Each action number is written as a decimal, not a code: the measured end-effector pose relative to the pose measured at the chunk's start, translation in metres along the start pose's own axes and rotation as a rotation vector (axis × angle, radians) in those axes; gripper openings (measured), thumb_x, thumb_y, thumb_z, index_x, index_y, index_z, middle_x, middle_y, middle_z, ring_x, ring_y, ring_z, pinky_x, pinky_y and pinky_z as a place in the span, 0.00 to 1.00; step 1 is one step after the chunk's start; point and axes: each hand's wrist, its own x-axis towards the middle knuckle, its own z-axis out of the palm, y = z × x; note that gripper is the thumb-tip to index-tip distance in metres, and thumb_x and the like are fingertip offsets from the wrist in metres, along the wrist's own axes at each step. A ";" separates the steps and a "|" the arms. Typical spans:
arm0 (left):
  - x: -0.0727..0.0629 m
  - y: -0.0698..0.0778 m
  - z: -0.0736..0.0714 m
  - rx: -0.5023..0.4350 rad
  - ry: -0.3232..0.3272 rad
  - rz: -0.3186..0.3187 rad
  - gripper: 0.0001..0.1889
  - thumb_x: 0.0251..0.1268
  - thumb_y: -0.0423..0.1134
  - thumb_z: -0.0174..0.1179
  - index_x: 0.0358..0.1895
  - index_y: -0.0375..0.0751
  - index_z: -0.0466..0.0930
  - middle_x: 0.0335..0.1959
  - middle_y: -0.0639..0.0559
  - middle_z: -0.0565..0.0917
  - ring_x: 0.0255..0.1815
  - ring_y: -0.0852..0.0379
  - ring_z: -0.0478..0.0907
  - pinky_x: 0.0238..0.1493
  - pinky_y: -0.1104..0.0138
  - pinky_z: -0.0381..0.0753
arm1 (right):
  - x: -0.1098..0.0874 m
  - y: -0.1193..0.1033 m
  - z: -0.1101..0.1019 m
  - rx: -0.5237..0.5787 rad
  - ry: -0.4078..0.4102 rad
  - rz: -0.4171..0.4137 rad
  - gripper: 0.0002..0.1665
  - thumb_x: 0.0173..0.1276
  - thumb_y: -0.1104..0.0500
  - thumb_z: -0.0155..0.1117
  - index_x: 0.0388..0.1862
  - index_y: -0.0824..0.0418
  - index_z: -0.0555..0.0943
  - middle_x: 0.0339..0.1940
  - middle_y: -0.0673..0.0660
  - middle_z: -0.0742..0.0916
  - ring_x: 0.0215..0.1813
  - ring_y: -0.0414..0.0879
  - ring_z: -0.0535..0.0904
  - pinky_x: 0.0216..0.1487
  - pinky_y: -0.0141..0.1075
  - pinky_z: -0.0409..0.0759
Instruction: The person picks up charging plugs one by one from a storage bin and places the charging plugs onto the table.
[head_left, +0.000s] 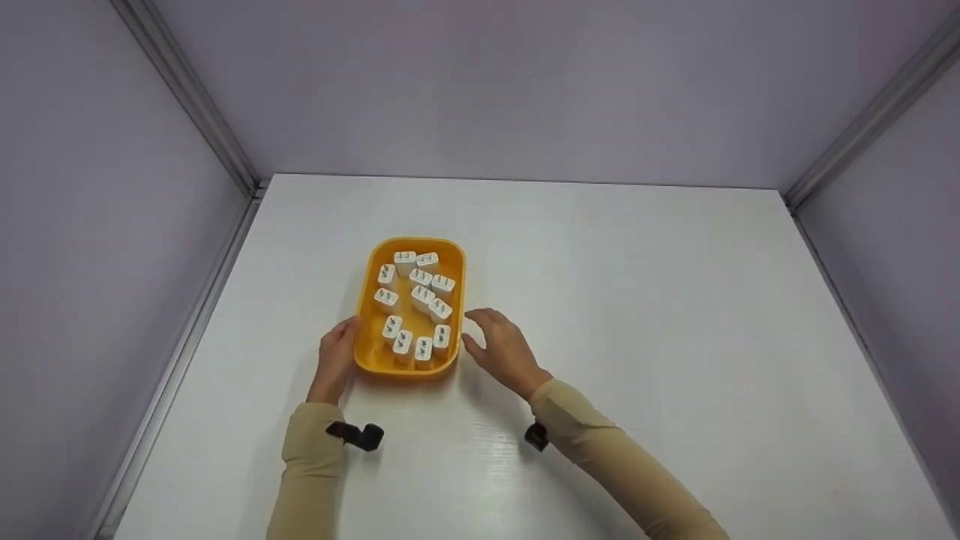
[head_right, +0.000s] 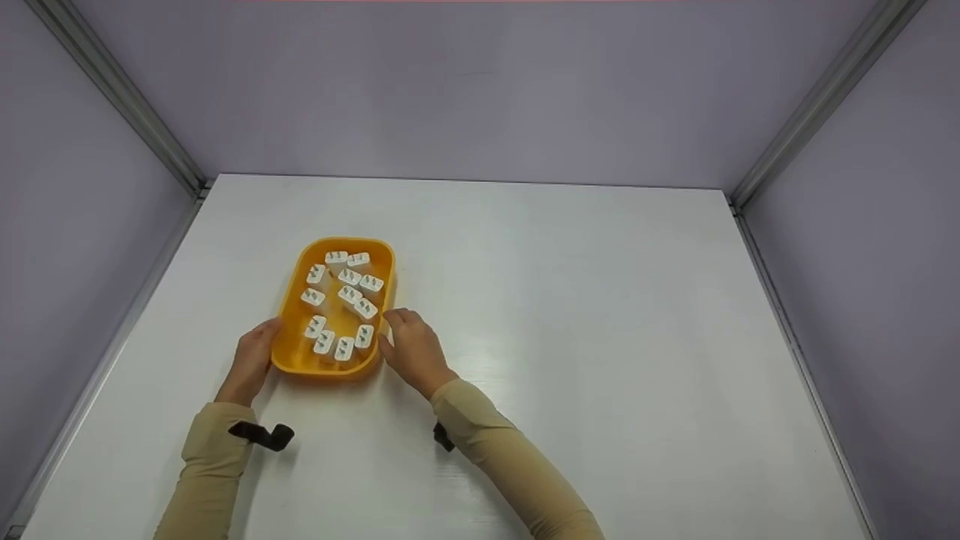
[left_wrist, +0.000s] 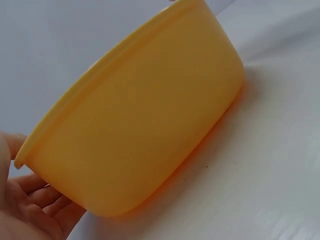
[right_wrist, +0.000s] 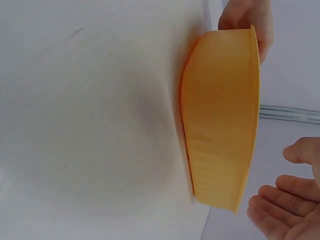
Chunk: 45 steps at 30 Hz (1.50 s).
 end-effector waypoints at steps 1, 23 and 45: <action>0.000 -0.001 0.001 0.007 0.009 0.016 0.31 0.77 0.54 0.38 0.74 0.38 0.57 0.76 0.43 0.61 0.78 0.48 0.57 0.79 0.57 0.57 | 0.001 -0.001 0.002 -0.002 0.009 -0.008 0.20 0.67 0.59 0.63 0.55 0.65 0.79 0.54 0.61 0.85 0.58 0.53 0.82 0.61 0.43 0.81; -0.003 -0.008 0.009 -0.091 0.135 0.081 0.30 0.75 0.56 0.43 0.69 0.37 0.66 0.71 0.42 0.70 0.70 0.50 0.68 0.73 0.59 0.68 | 0.026 -0.021 0.021 -0.041 0.032 -0.077 0.18 0.66 0.61 0.63 0.53 0.65 0.77 0.48 0.61 0.85 0.49 0.52 0.84 0.55 0.40 0.84; -0.005 -0.008 0.009 -0.075 0.126 0.023 0.31 0.75 0.56 0.42 0.71 0.39 0.63 0.73 0.44 0.68 0.73 0.50 0.66 0.75 0.59 0.66 | 0.051 -0.035 0.034 -0.086 -0.074 0.104 0.23 0.70 0.60 0.58 0.62 0.67 0.73 0.52 0.62 0.85 0.52 0.52 0.84 0.57 0.41 0.83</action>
